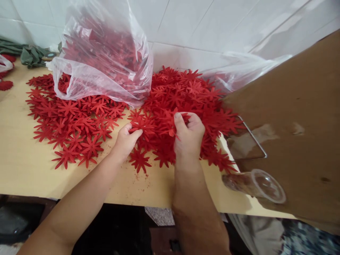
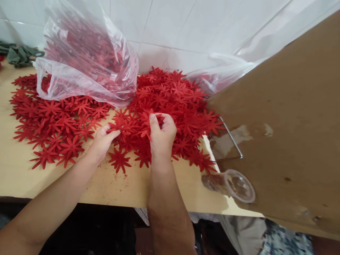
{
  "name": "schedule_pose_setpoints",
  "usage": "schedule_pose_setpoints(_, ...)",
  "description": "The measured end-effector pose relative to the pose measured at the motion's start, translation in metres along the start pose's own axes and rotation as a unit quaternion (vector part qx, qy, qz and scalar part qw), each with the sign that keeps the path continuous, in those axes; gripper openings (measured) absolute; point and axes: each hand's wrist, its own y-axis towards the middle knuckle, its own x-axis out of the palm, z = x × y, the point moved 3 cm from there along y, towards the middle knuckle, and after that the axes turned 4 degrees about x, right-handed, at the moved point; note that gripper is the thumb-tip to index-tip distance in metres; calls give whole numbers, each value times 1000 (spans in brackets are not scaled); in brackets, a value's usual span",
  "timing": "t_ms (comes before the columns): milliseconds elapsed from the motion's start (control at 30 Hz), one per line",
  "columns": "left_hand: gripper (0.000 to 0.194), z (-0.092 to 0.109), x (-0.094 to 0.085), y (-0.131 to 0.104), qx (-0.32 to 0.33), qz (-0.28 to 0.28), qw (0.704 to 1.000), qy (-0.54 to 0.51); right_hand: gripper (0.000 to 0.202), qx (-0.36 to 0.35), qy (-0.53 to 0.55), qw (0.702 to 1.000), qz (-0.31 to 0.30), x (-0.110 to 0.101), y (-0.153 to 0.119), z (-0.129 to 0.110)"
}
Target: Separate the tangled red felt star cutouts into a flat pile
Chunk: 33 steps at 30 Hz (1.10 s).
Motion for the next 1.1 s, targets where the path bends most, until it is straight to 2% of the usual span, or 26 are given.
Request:
schedule_pose_setpoints(133,11,-2,5,-4,-13,-57,998,-31,24,23,32,997,-62,6,-6,0)
schedule_pose_setpoints(233,32,-4,10,-8,-25,-112,992,-48,24,34,39,993,-105,14,-13,-2)
schedule_pose_setpoints(300,42,-7,12,-9,-27,-128,990,-45,22,33,40,990,-130,19,-18,-5)
schedule_pose_setpoints(367,38,-11,12,-8,-18,-118,992,-34,19,25,31,989,-144,23,-21,-8)
schedule_pose_setpoints(467,22,-13,11,-6,10,-88,996,-28,12,7,11,992,-128,25,-23,-9)
schedule_pose_setpoints(600,13,-14,11,-6,1,-92,995,-34,10,6,6,993,-119,26,-22,-6)
schedule_pose_setpoints(733,11,-15,11,-5,-4,-96,995,-31,14,9,31,996,-84,19,-15,1)
schedule_pose_setpoints(933,13,-13,5,0,72,-55,995,38,26,60,60,995,-45,11,-7,6)
schedule_pose_setpoints(1100,24,-8,6,-3,85,-57,990,96,27,62,48,997,-3,9,-6,7)
